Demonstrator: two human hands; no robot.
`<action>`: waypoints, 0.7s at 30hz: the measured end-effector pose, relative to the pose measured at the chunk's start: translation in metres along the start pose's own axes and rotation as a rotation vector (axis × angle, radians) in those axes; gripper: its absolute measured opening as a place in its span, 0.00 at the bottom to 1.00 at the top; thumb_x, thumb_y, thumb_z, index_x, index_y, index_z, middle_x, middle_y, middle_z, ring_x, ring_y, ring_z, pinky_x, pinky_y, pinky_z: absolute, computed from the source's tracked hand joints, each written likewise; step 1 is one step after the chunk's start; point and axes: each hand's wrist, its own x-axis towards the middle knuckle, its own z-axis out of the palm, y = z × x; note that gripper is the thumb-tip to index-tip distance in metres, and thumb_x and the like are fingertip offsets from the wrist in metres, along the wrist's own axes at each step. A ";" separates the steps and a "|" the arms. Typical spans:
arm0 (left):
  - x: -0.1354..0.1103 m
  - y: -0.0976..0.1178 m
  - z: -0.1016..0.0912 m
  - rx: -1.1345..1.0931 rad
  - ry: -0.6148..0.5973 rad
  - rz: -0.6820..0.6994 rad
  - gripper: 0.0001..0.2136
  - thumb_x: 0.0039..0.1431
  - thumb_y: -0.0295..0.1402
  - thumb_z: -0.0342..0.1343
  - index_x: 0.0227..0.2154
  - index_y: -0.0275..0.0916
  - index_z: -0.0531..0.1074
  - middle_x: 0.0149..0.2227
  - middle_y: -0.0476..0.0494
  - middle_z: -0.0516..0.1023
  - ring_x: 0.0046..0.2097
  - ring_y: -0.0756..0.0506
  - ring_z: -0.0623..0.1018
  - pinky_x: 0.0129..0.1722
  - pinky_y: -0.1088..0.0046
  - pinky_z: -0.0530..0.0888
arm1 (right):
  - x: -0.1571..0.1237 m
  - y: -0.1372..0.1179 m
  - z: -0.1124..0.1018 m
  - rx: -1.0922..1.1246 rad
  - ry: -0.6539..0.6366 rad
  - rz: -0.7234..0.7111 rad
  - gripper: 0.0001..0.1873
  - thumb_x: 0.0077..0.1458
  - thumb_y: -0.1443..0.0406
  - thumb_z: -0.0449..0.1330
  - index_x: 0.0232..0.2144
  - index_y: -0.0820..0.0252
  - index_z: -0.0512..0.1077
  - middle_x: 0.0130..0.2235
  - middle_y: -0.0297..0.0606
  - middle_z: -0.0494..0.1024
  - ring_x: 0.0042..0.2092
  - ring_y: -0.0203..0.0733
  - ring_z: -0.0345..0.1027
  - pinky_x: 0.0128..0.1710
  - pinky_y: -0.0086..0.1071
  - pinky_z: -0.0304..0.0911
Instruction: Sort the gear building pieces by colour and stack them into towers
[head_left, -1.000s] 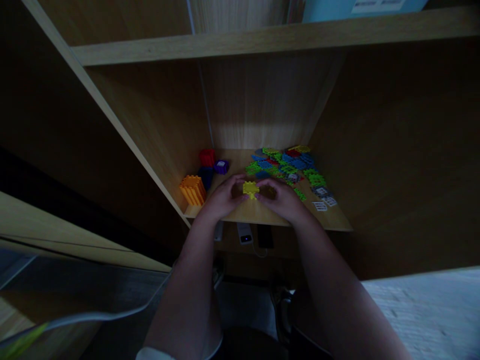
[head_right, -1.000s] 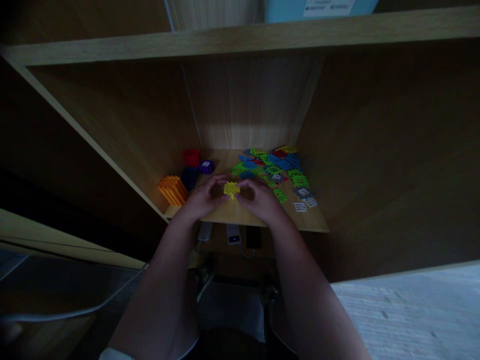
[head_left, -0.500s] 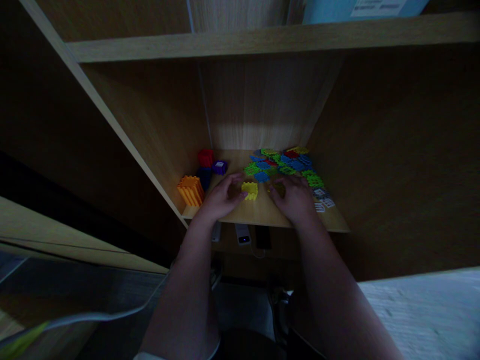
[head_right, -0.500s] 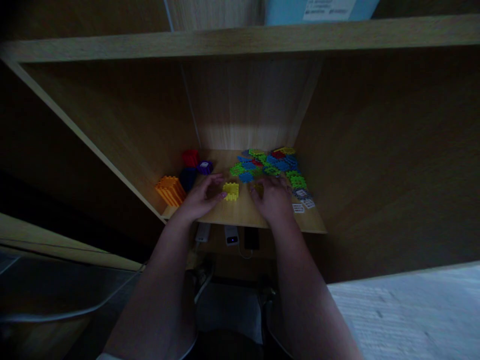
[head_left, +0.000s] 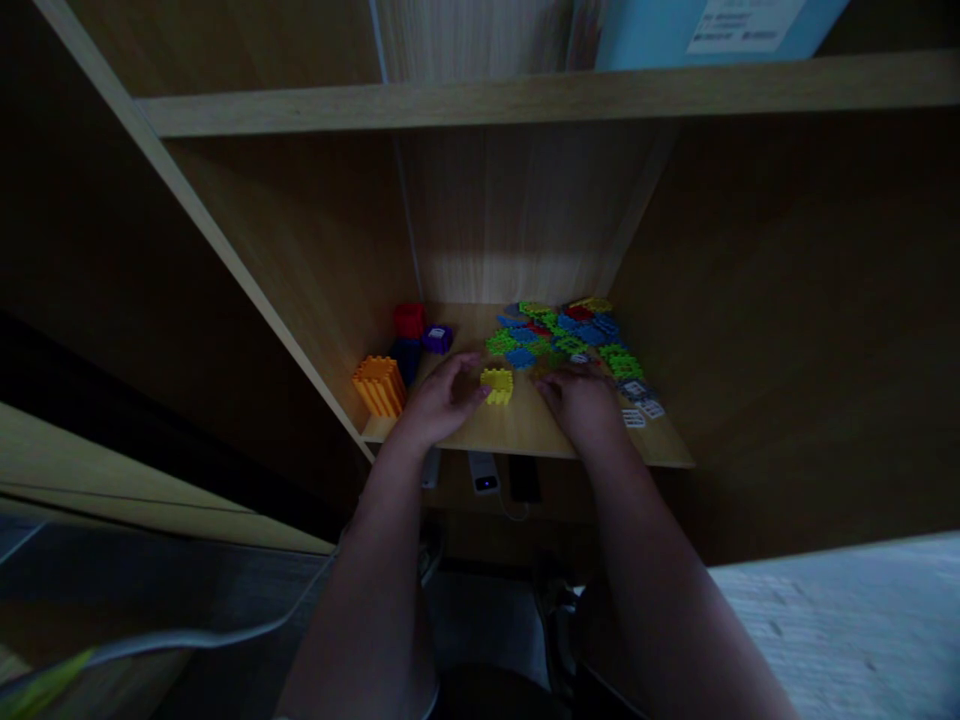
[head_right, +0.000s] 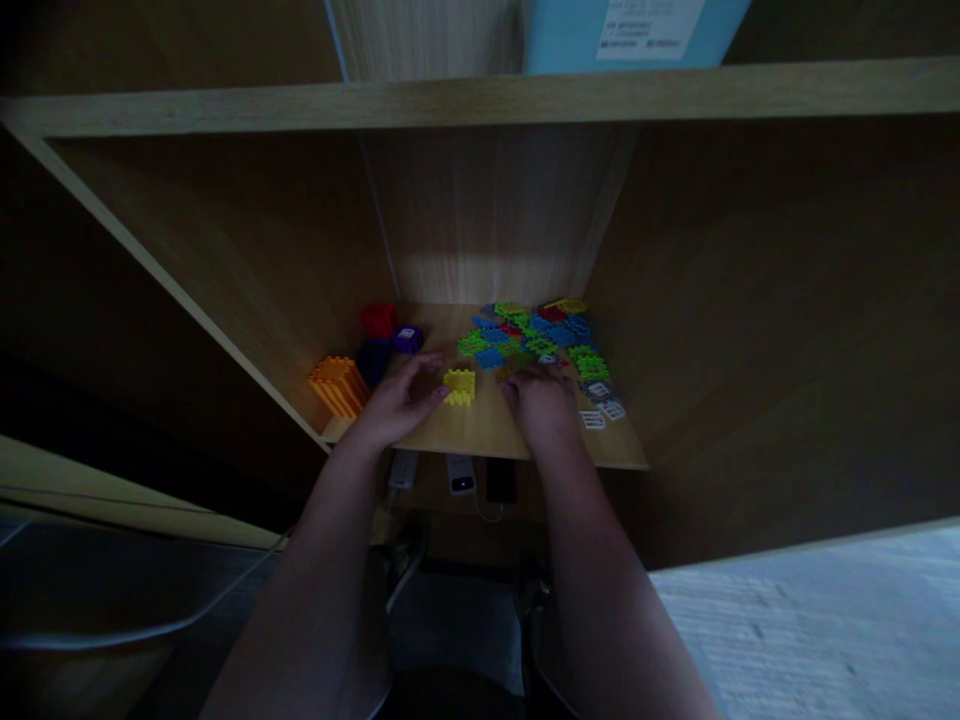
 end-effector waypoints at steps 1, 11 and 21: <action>0.000 0.000 0.000 0.008 0.004 0.003 0.23 0.70 0.42 0.65 0.64 0.44 0.72 0.64 0.35 0.80 0.64 0.36 0.81 0.68 0.47 0.76 | 0.000 0.000 0.000 -0.012 0.004 -0.012 0.10 0.68 0.61 0.66 0.33 0.53 0.84 0.41 0.48 0.86 0.49 0.60 0.77 0.54 0.53 0.70; 0.000 0.001 -0.001 0.039 0.013 0.007 0.22 0.70 0.43 0.65 0.62 0.45 0.73 0.62 0.37 0.81 0.62 0.36 0.81 0.65 0.49 0.78 | 0.001 -0.001 -0.002 -0.002 0.010 -0.017 0.10 0.68 0.62 0.65 0.34 0.54 0.83 0.42 0.48 0.85 0.48 0.60 0.76 0.54 0.53 0.71; 0.000 0.020 0.003 0.028 0.160 0.210 0.17 0.70 0.41 0.67 0.58 0.47 0.78 0.54 0.42 0.84 0.56 0.40 0.83 0.60 0.56 0.79 | 0.001 -0.037 -0.036 0.794 0.009 -0.115 0.13 0.71 0.51 0.62 0.38 0.50 0.78 0.43 0.40 0.82 0.46 0.50 0.77 0.50 0.44 0.74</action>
